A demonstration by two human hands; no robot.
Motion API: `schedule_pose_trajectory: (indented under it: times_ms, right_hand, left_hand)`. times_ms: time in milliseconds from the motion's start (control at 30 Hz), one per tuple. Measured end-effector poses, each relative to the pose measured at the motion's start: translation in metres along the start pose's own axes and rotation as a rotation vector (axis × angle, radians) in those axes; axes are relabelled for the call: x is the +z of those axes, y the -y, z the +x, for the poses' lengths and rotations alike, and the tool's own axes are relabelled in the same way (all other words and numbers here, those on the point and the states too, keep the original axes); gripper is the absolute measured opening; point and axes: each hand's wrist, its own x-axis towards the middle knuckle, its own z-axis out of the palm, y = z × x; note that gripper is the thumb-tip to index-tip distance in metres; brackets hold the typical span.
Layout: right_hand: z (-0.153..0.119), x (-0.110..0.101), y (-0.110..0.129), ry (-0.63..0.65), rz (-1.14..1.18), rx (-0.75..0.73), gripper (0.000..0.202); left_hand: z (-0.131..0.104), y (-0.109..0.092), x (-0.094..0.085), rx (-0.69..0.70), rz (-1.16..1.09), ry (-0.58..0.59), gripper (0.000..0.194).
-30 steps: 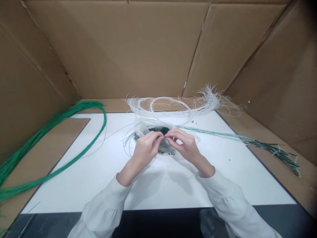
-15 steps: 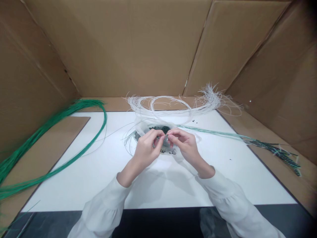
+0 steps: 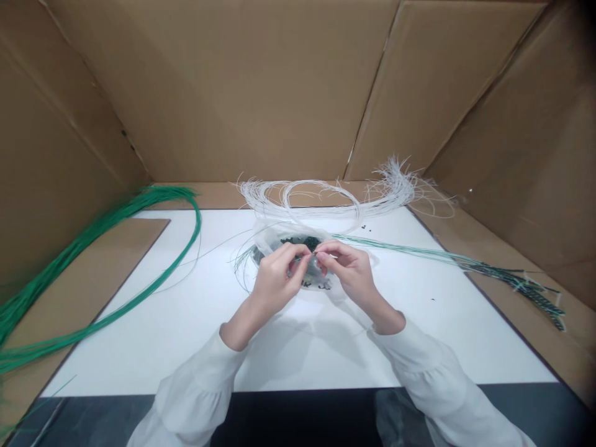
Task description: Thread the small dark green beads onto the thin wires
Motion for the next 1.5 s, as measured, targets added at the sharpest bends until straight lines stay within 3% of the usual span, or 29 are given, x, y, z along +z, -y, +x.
schedule_pose_trajectory:
  times_ms: [500,767,1167,1267,1500]
  right_hand:
    - [0.0001,-0.0016,-0.0021,0.027,-0.083,-0.052,0.013]
    - [-0.0004,-0.0085,-0.0053,0.047,-0.433,-0.311,0.007]
    - [-0.0009,-0.0074,-0.0089,0.036,-0.553,-0.467,0.010]
    - [-0.0019,-0.0056,-0.0082,0.022,-0.509,-0.429,0.010]
    - [-0.0035,-0.0018,-0.0037,0.010,-0.240,-0.179,0.009]
  left_hand:
    - [0.0006,0.0012,-0.0008,0.029,0.068,0.018,0.008]
    - [0.0008,0.0039,0.0000,0.080,0.139,0.047,0.011]
    - [-0.0001,0.0055,0.0030,-0.035,0.003,0.001,0.009]
    - [-0.0016,0.0029,0.0039,-0.087,-0.021,-0.007,0.010]
    - [-0.0016,-0.0026,0.0031,-0.245,-0.123,-0.040,0.012]
